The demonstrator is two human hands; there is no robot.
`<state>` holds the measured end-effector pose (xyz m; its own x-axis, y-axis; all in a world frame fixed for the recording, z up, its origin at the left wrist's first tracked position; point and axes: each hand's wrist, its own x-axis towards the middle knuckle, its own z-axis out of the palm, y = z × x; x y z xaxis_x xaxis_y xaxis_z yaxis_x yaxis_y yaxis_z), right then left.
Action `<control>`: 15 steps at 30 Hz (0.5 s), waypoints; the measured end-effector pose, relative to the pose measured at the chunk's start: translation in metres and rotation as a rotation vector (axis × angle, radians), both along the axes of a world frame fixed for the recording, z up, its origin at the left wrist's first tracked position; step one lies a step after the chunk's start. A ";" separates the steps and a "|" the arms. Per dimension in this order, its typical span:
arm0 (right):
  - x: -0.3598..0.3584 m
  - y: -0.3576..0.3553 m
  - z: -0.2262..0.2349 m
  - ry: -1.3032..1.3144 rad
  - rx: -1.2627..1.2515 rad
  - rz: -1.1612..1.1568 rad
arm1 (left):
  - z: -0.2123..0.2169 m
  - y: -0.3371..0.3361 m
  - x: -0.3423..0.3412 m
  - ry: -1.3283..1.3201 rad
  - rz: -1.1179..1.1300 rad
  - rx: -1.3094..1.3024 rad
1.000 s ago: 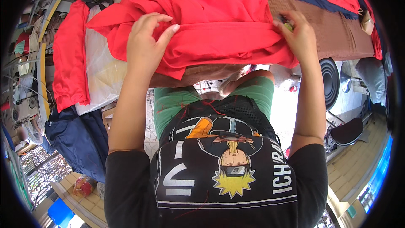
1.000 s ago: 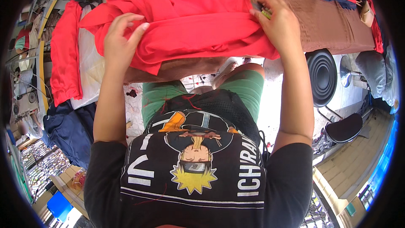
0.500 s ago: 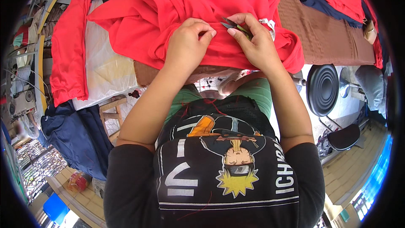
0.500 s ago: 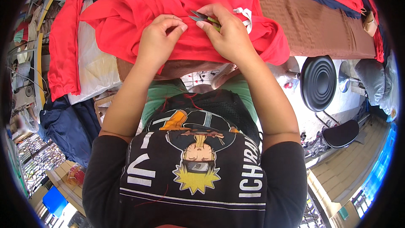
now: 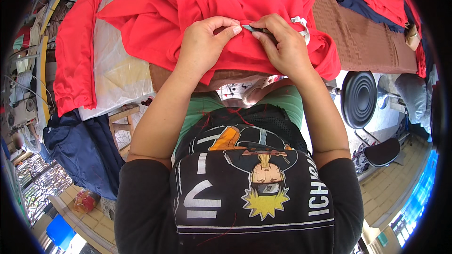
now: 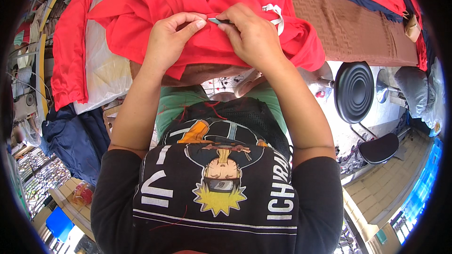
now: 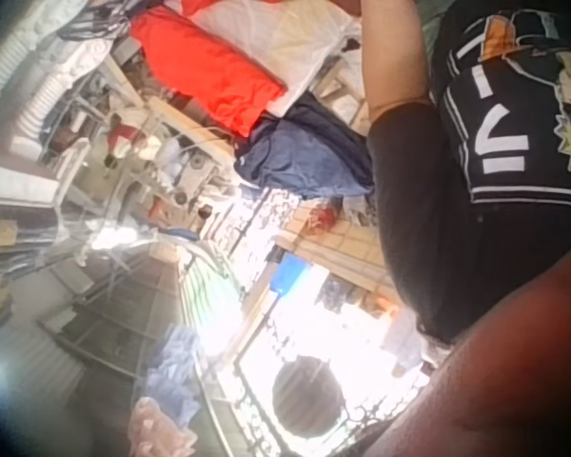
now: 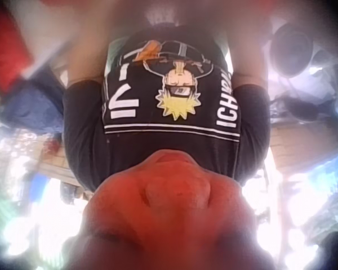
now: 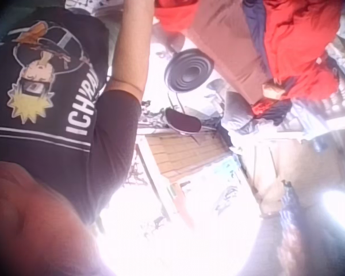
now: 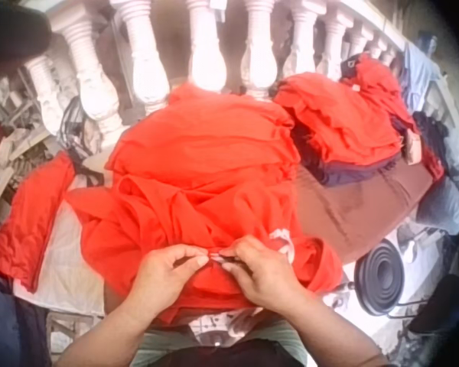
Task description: The person trims loose threads from a red t-shirt using small shears, spreading and smoothing the fabric on a work surface to check different areas.
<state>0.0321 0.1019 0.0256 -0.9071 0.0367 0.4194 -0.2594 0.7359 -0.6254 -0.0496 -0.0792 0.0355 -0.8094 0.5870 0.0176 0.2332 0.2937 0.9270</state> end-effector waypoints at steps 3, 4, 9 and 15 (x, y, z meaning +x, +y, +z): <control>0.000 0.001 0.005 0.030 0.048 -0.021 | 0.030 -0.026 -0.002 0.059 -0.365 0.014; 0.002 0.007 0.005 0.050 0.030 -0.048 | 0.059 -0.041 -0.005 -0.043 -0.643 -0.013; 0.002 0.009 0.019 0.007 -0.069 -0.127 | 0.125 -0.104 -0.004 0.115 -0.718 0.130; -0.004 -0.007 0.003 -0.265 -0.045 -0.152 | 0.103 -0.128 0.017 -0.064 -0.179 -0.091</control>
<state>0.0285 0.0946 0.0283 -0.9673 0.1936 0.1642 0.0279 0.7240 -0.6892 -0.0326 -0.2070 0.1382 -0.6901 0.7181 -0.0898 0.2306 0.3359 0.9132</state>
